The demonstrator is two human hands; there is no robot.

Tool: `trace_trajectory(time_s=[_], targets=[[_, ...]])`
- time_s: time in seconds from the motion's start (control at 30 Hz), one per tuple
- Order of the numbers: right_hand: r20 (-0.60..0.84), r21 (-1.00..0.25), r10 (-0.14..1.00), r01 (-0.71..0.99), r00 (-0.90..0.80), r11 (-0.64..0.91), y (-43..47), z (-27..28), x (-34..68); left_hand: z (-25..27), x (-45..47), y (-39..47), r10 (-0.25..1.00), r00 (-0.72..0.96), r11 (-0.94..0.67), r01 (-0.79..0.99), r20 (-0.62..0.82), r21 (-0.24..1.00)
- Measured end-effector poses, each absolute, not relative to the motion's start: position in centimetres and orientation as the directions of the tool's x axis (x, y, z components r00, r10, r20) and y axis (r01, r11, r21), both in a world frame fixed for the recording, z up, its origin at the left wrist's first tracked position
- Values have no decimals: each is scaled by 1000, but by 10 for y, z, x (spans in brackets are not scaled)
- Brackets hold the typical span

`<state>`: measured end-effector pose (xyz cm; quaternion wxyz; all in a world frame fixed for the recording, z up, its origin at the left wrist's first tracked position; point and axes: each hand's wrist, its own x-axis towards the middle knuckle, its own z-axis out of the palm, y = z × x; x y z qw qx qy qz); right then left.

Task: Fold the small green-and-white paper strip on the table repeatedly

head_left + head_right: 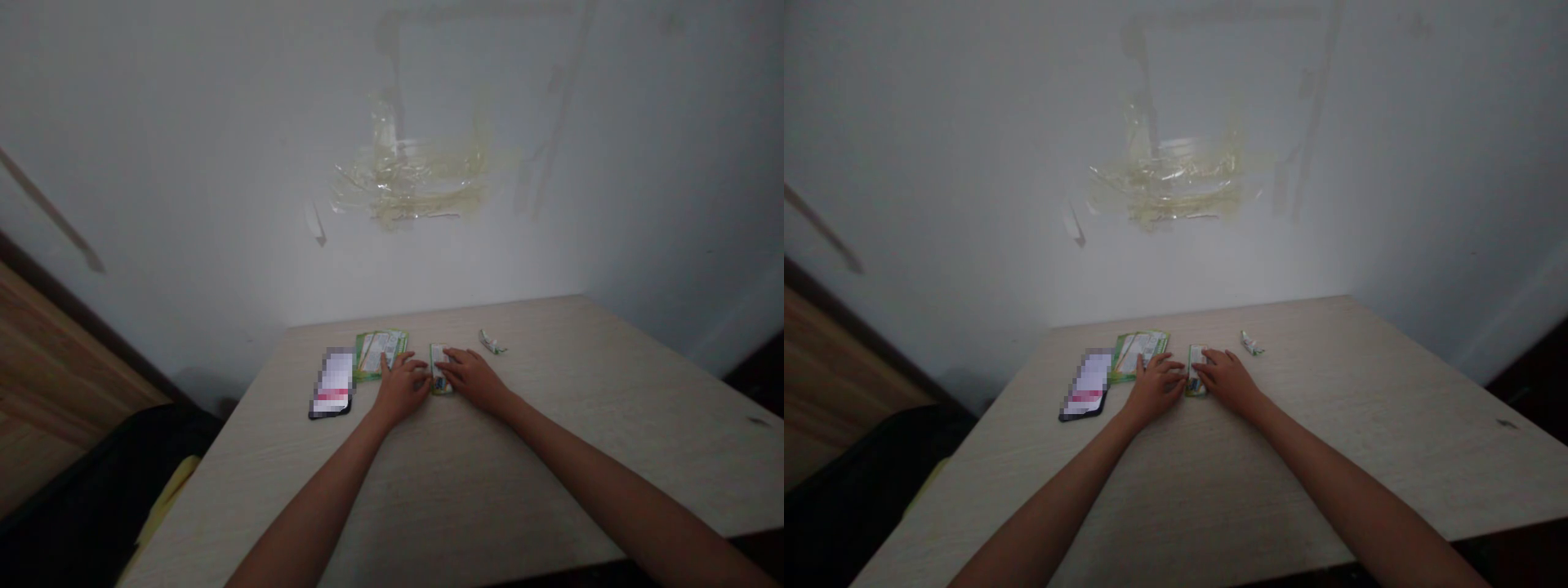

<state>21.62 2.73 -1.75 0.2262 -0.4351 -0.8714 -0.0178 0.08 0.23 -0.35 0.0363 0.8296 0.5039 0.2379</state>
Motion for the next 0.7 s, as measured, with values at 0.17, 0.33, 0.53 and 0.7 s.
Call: trace_trajectory(time_s=[0.17,0.33,0.53,0.7], targets=[[434,-161,739,763,-515,627,28,-19,217,-5,1,3,849,382,-496,814,366,301],[444,-147,726,756,-526,638,29,-20,217,-6,0,3,852,370,-487,818,370,304],[465,-145,718,755,-518,639,29,-21,216,-5,0,3,859,362,-478,821,362,312],[464,-149,722,758,-513,635,28,-21,216,-5,0,3,858,364,-477,826,362,300]])
